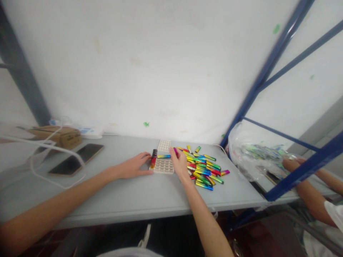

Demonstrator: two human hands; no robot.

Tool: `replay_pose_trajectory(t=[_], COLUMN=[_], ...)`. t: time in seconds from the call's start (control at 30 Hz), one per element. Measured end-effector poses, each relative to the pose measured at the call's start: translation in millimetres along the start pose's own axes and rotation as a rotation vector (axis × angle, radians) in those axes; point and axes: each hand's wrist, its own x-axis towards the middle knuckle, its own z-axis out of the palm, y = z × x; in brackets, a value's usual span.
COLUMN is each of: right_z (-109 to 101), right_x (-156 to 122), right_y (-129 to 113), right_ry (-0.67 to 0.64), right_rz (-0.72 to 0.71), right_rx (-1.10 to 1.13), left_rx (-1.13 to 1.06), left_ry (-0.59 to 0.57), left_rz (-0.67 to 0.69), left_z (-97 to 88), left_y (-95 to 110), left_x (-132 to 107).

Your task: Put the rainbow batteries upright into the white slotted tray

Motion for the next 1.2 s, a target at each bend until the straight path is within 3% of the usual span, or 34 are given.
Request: replay_pose_trajectory(t=[0.07, 0.17, 0.73, 1.07, 1.2], right_z=[0, 1, 5, 10, 10], right_x=[0, 0, -5, -10, -12], right_y=[2, 3, -2, -8, -9], right_ry=[0.095, 0.135, 0.05, -0.205, -0.374], right_rz=[-0.049, -0.047, -0.138, -0.381, -0.366], right_rx=[-0.107, -0.176, -0.3, -0.361, -0.368], left_rx=[-0.001, 0.008, -0.003, -0.005, -0.01], left_ry=[-0.001, 0.001, -0.003, 0.02, 0.01], left_rz=[0.001, 0.009, 0.006, 0.019, 0.03], left_z=[0.0, 0.1, -1.8, 0.9, 0.6], left_y=[0, 0, 3, 0, 0], left_x=[0, 0, 1, 1, 1])
